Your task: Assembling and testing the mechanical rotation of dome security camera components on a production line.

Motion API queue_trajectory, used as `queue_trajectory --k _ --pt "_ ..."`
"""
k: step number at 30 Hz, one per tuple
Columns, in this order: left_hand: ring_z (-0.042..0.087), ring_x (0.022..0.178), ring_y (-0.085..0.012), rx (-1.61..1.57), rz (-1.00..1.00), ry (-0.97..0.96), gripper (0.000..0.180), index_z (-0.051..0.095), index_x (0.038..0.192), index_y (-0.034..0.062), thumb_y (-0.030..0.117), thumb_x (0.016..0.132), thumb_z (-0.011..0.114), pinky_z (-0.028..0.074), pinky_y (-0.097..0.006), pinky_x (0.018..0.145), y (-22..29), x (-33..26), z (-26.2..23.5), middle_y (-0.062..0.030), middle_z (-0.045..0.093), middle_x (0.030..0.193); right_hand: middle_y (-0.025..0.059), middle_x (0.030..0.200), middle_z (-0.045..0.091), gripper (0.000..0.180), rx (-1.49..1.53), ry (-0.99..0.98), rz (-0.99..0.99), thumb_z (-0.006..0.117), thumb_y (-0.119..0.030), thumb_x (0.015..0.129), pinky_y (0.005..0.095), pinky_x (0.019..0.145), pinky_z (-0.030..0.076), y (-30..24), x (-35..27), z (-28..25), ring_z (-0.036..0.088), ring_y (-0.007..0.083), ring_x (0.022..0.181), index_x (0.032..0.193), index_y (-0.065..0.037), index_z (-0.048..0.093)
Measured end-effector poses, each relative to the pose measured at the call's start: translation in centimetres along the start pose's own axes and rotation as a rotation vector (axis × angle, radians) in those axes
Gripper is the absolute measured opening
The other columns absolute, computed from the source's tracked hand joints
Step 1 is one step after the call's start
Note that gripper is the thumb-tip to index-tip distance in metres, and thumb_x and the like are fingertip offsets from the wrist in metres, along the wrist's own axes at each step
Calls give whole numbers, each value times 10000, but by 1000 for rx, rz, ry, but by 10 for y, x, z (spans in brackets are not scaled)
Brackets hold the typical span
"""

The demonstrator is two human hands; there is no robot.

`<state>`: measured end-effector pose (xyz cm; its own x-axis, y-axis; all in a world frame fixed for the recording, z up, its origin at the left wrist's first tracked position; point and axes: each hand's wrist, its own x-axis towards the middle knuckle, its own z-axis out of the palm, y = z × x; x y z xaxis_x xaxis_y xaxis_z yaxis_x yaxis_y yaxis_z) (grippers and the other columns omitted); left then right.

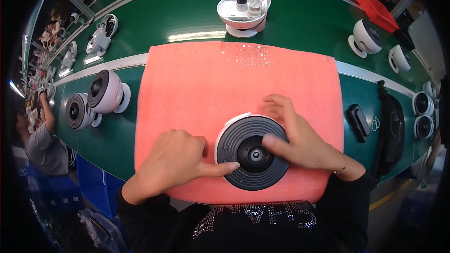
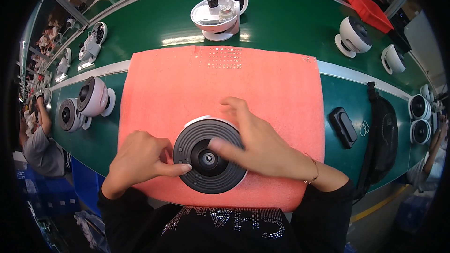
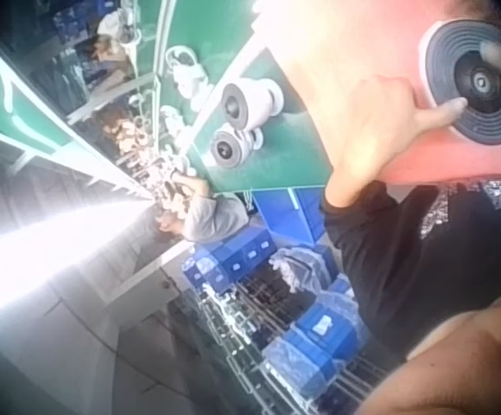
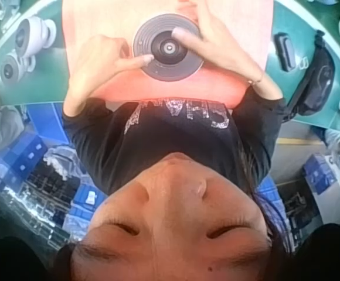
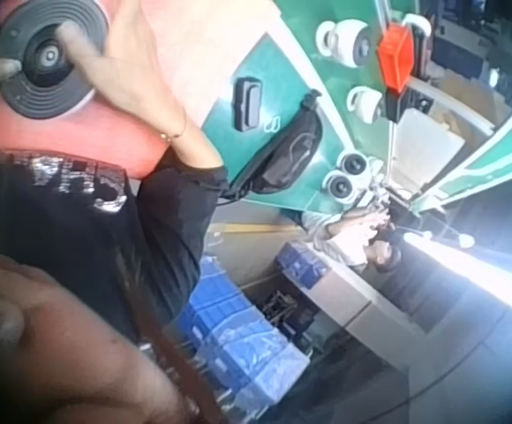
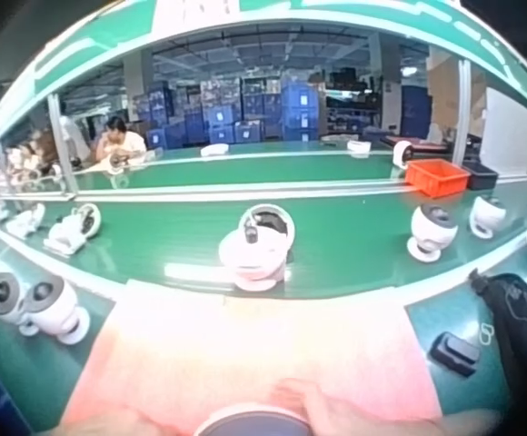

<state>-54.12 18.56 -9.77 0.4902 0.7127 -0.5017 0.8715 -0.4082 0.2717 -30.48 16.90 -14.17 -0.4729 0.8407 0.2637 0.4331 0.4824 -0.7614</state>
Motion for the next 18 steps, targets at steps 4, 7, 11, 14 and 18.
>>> queue_trajectory --k 4,7,11,14,18 --pt "640 703 -211 -839 165 -27 519 600 1001 -42 399 735 666 491 -305 636 -17 4 35 -165 637 742 198 1021 571 534 573 -285 527 570 -333 859 328 835 447 -3 9 6 564 245 988 1185 6 318" --pt "571 996 -217 -1216 151 80 804 292 1344 -28 222 712 721 498 -310 784 -22 -7 32 -151 565 1127 191 1029 566 565 584 -267 477 621 -314 825 323 846 441 -17 23 3 552 222 997 1174 -13 294" --pt "595 958 -219 -926 329 483 890 269 1345 -53 192 645 761 524 -314 733 -17 -11 15 -175 583 1090 216 1012 581 740 421 -40 239 767 -334 664 325 824 458 -28 50 7 589 279 959 1139 -26 292" --pt "624 870 -219 -653 320 694 896 292 1333 -57 191 614 766 524 -325 750 -23 -12 6 -191 609 1023 224 929 630 807 342 96 45 817 -359 567 335 787 478 -18 73 17 629 312 890 1117 -33 323" --pt "591 951 -201 -820 309 685 860 314 1325 -57 177 630 762 518 -319 761 -45 -6 -2 -165 592 1076 218 925 637 789 239 134 -19 814 -362 572 334 848 440 -16 101 24 604 308 936 1111 -46 332"
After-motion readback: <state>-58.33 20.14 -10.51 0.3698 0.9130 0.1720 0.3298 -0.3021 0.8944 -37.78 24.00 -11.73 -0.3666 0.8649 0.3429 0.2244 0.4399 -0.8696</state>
